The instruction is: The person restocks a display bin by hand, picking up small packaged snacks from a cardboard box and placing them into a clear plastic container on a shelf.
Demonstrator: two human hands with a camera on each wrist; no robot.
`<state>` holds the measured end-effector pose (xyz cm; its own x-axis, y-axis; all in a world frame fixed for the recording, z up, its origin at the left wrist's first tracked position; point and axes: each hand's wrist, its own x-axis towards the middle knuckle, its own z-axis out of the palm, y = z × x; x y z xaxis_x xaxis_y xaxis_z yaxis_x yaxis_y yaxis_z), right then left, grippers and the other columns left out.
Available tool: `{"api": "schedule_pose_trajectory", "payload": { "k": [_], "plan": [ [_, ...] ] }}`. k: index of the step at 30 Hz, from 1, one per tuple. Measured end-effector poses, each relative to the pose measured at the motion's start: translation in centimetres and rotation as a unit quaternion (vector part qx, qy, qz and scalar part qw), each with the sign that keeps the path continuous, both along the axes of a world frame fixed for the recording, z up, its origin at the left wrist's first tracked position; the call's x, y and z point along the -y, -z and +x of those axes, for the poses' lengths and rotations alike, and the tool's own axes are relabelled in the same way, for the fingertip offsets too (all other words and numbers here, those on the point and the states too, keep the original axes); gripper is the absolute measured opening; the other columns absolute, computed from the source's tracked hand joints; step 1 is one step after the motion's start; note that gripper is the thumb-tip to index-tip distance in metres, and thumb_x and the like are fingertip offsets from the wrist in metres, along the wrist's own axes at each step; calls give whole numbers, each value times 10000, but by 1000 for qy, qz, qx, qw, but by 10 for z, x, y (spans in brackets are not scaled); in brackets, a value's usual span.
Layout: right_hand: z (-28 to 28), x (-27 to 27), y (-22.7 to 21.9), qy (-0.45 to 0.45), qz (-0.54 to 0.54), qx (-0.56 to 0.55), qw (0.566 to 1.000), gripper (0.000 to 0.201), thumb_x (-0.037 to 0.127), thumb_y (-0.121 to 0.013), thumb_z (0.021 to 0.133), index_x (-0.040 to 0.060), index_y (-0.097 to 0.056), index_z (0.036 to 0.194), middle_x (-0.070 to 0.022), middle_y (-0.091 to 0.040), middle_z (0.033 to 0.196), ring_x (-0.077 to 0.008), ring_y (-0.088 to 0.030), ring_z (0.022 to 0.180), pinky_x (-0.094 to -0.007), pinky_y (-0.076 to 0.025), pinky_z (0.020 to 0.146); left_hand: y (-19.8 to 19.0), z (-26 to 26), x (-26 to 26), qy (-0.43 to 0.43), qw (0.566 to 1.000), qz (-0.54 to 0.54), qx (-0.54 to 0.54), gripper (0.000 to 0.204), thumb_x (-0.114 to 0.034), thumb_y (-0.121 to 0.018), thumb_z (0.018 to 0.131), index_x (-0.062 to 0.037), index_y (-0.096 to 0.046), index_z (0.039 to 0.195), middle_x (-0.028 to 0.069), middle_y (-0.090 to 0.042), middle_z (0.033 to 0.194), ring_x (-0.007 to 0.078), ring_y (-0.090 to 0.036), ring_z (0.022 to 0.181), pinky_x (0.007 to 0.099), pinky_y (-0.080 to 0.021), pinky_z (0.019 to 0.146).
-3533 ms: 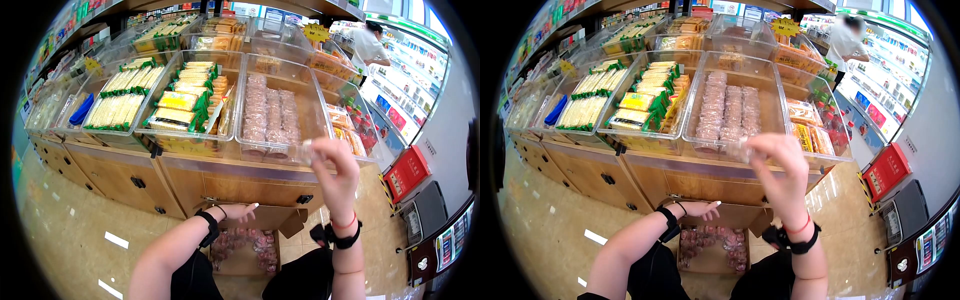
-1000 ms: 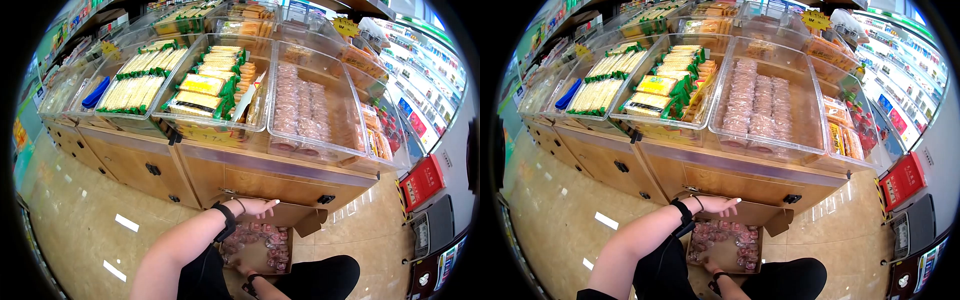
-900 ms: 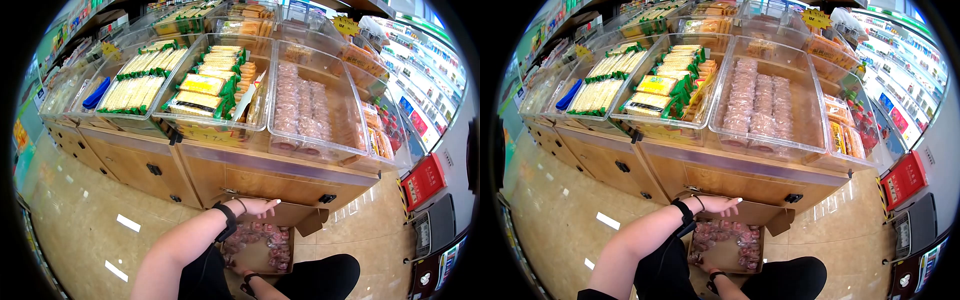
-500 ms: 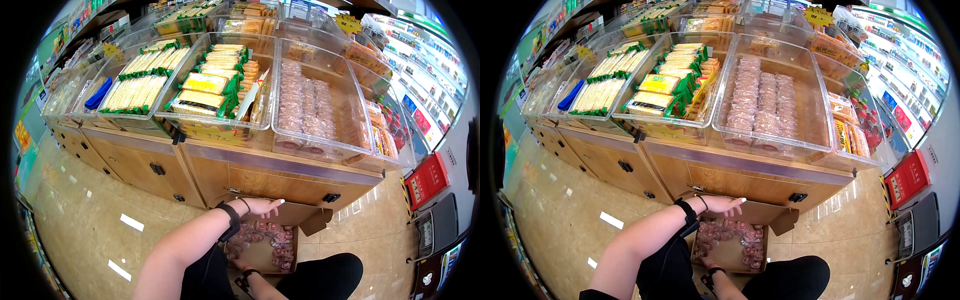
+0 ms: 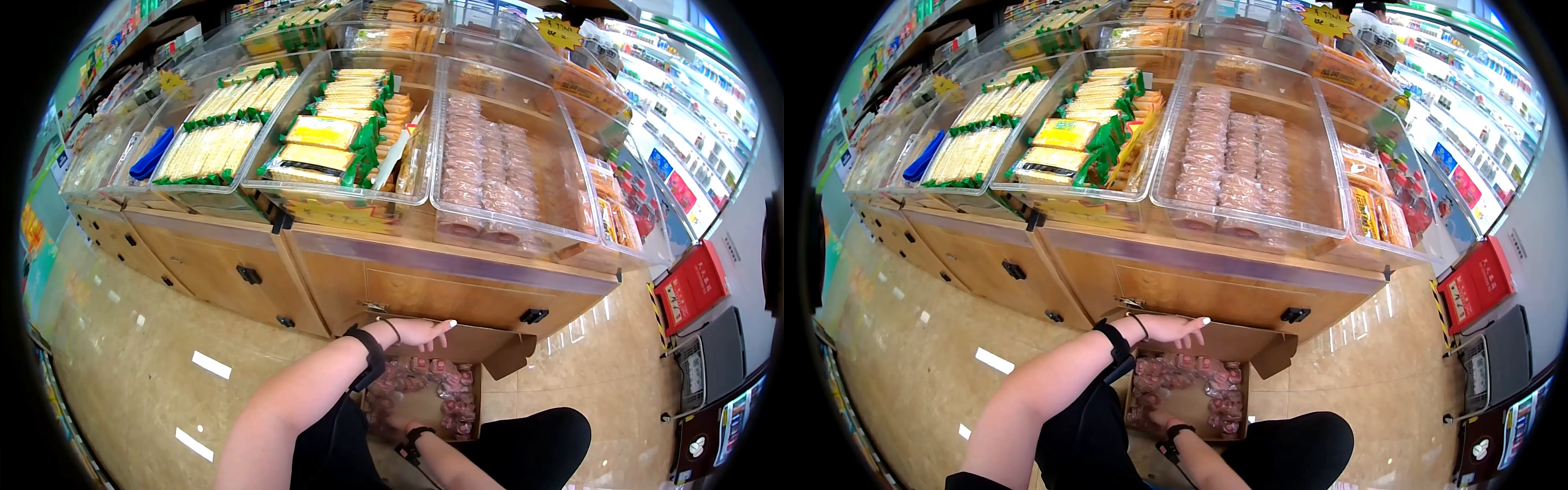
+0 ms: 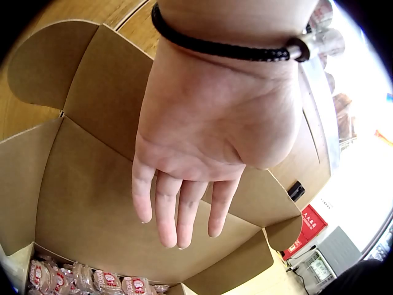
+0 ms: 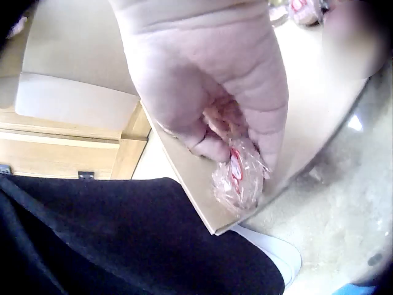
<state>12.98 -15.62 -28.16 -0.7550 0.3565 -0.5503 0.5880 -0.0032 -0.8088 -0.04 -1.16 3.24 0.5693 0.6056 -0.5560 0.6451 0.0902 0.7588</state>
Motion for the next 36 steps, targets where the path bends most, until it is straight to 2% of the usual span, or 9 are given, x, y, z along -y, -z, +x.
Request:
{"api": "schedule_pose_trajectory", "payload": {
  "k": [4,5,8,12,13,18,22,28,36],
  "plan": [
    [16,-31,-25,11,-375,3,927,342,136,-589,781,54,-577,1112,-73,-623,937,-190,-606,874,-316,-487,776,1,0,-1,1,1000,0,2,865,-669,-24,874,-63,-510,1255,205,-588,1115,276,-582,1004,417,-380,958],
    [18,-40,25,28,-410,7,911,378,98,-553,795,49,-521,1169,-65,-595,988,-175,-601,896,-315,-496,813,2,0,-1,3,1000,3,2,865,-667,-21,875,-63,-513,1251,204,-590,1112,275,-584,1001,415,-382,956],
    [26,-71,-58,44,-468,6,883,387,75,-522,814,36,-485,1198,-77,-580,1047,-187,-593,938,-356,-494,867,6,0,-3,5,1000,9,3,865,-661,-14,877,-63,-522,1240,201,-594,1103,270,-591,990,407,-387,951],
    [44,-97,-151,53,-446,-21,893,361,37,-461,874,39,-443,1235,-105,-558,1141,-235,-571,1059,-413,-477,927,10,-1,-5,2,1000,8,2,862,-656,-6,879,-68,-527,1235,196,-598,1094,268,-596,979,396,-392,948],
    [50,-99,-188,67,-438,-17,896,339,60,-499,882,20,-446,1214,-87,-547,1096,-213,-577,1010,-429,-497,895,11,0,-6,3,1000,6,2,861,-655,-5,879,-70,-527,1236,195,-599,1093,268,-597,978,394,-393,948],
    [83,-121,-297,62,-414,-86,904,302,67,-506,890,7,-465,1183,-130,-561,1139,-239,-580,1054,-380,-483,929,9,1,-5,-8,1000,2,1,867,-664,-4,873,-74,-515,1251,188,-600,1102,264,-593,986,396,-384,954],
    [97,-130,-365,131,-362,-197,902,302,59,-474,904,-4,-454,1198,-150,-554,1163,-244,-560,1090,-419,-447,975,3,2,-2,-10,1000,2,-3,859,-654,-7,880,-67,-502,1265,184,-600,1107,258,-593,988,395,-376,963],
    [115,-126,-408,246,-334,-322,851,415,121,-437,926,-63,-365,1291,-216,-445,1300,-315,-467,1198,-433,-390,1030,9,2,-5,-13,1000,-2,-5,816,-616,-13,903,-68,-483,1284,179,-599,1115,248,-594,995,392,-362,977],
    [119,-125,-410,245,-349,-360,830,477,138,-442,928,-85,-297,1324,-217,-400,1341,-304,-415,1244,-422,-331,1075,9,2,-4,-18,1000,4,16,828,-646,-31,888,-88,-526,1247,186,-609,1105,276,-605,972,423,-378,954]
  ]
}}
